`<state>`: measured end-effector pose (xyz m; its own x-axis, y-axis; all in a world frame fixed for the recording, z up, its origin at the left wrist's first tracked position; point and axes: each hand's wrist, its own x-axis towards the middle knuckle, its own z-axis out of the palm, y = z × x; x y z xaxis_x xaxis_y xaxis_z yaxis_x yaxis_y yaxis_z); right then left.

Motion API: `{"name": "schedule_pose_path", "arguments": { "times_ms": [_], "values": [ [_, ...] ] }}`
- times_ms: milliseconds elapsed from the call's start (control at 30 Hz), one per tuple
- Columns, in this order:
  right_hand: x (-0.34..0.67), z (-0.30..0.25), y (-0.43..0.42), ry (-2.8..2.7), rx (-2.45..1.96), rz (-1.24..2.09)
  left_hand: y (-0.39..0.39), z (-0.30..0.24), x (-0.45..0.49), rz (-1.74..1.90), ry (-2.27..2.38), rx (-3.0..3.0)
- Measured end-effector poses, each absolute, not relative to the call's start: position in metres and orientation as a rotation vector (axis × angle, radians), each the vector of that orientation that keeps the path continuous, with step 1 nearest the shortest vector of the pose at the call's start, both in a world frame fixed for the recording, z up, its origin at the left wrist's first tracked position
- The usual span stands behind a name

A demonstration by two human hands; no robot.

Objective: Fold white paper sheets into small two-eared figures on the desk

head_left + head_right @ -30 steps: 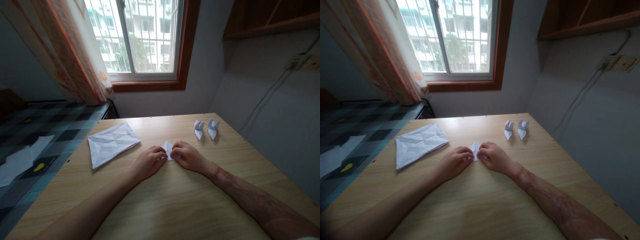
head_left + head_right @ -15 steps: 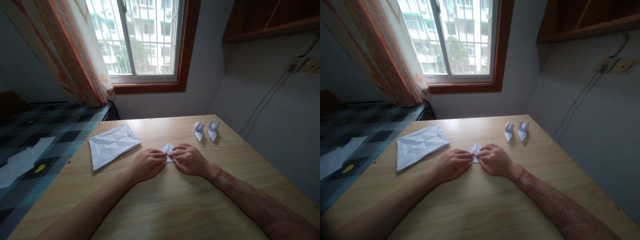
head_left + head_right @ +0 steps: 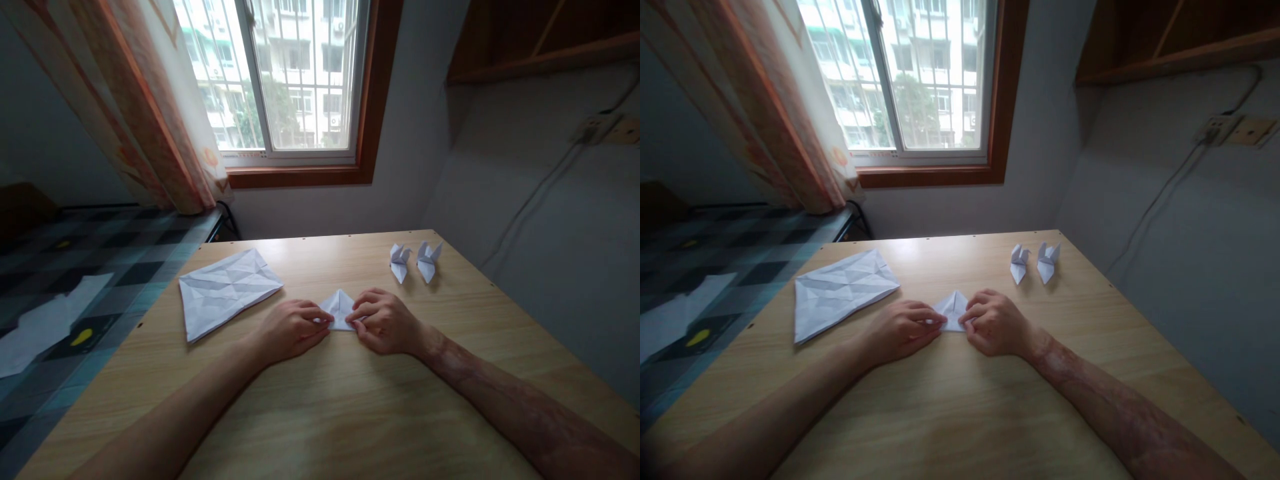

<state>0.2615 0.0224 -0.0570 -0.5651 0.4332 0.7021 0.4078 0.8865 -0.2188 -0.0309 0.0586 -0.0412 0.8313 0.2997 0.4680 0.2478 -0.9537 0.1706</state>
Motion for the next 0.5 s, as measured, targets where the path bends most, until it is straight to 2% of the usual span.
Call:
{"name": "schedule_pose_path", "arguments": {
  "times_ms": [300, 500],
  "values": [
    [0.265, -0.058, 0.022, -2.277, -0.53, 0.118, 0.055, -0.031, -0.034, 0.725, 0.392, 2.966],
    [0.265, -0.056, 0.025, -2.239, -0.683, 0.195, 0.055, -0.038, -0.038, 0.725, 0.382, 3.093]
  ]
}}
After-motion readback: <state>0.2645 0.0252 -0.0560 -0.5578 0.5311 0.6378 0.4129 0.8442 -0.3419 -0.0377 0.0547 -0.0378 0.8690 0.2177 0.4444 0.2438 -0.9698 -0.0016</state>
